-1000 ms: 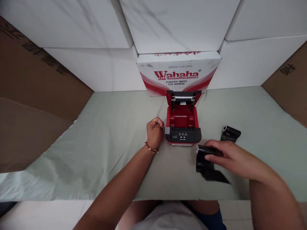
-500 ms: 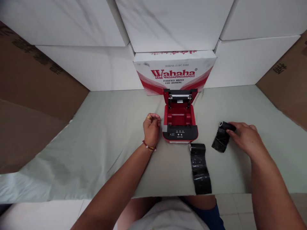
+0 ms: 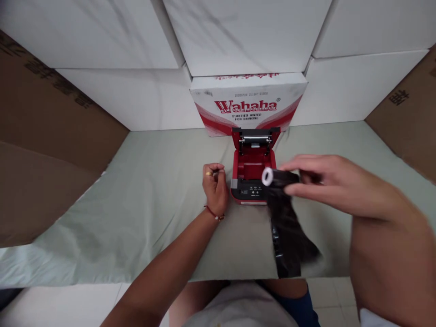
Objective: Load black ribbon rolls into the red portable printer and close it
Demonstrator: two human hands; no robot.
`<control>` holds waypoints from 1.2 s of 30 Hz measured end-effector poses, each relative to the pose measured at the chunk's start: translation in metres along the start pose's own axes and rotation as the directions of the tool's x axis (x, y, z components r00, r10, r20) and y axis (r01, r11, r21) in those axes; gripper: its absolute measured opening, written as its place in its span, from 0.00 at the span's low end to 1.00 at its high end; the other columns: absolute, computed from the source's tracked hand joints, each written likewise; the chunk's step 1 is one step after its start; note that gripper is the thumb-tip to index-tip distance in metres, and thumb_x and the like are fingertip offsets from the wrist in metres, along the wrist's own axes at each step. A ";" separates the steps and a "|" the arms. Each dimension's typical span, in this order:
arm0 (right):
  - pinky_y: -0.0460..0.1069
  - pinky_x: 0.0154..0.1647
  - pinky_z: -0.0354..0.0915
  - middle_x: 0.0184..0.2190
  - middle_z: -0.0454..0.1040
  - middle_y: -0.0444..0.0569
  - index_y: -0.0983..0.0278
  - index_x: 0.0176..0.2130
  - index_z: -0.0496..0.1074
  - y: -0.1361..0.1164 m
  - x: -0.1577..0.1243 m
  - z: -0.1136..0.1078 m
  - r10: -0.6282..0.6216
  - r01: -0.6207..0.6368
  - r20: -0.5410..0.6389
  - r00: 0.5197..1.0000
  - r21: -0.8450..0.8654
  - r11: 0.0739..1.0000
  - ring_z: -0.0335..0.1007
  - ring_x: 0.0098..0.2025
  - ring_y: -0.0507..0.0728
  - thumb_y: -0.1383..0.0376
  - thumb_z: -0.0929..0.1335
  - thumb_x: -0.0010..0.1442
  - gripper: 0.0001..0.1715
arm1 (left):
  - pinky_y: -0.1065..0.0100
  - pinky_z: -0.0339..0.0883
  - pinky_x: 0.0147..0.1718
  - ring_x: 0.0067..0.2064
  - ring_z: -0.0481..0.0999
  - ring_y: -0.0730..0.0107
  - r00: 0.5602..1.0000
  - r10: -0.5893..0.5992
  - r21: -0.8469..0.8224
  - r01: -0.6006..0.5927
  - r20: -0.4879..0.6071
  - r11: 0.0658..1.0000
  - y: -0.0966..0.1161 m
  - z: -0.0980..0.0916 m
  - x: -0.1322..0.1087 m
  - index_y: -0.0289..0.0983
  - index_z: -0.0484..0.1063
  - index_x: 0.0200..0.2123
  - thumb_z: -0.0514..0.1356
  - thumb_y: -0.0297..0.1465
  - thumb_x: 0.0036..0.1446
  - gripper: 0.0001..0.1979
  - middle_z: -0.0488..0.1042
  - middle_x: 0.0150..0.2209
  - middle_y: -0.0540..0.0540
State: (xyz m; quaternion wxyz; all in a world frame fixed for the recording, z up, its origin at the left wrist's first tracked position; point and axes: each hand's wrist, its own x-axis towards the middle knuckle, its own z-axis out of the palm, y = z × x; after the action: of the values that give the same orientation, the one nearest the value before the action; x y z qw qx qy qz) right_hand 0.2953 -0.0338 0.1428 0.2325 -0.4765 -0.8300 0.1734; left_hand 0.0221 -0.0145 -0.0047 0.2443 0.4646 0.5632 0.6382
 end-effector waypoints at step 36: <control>0.59 0.65 0.74 0.57 0.86 0.50 0.54 0.59 0.82 0.017 0.059 0.079 0.128 0.004 -0.517 0.846 0.248 0.969 0.82 0.60 0.61 0.49 0.66 0.78 0.22 | 0.57 0.63 0.69 0.55 0.79 0.62 0.546 0.734 0.207 -0.836 0.403 0.508 0.036 -0.014 -0.050 0.40 0.81 0.55 0.63 0.31 0.69 0.13 0.86 0.46 0.45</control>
State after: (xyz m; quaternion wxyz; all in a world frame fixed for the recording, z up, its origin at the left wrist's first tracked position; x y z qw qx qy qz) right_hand 0.2380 0.0205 0.0819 0.5020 -0.5009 -0.6907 0.1416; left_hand 0.0400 -0.0723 0.0148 -0.0963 0.7880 0.3605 0.4898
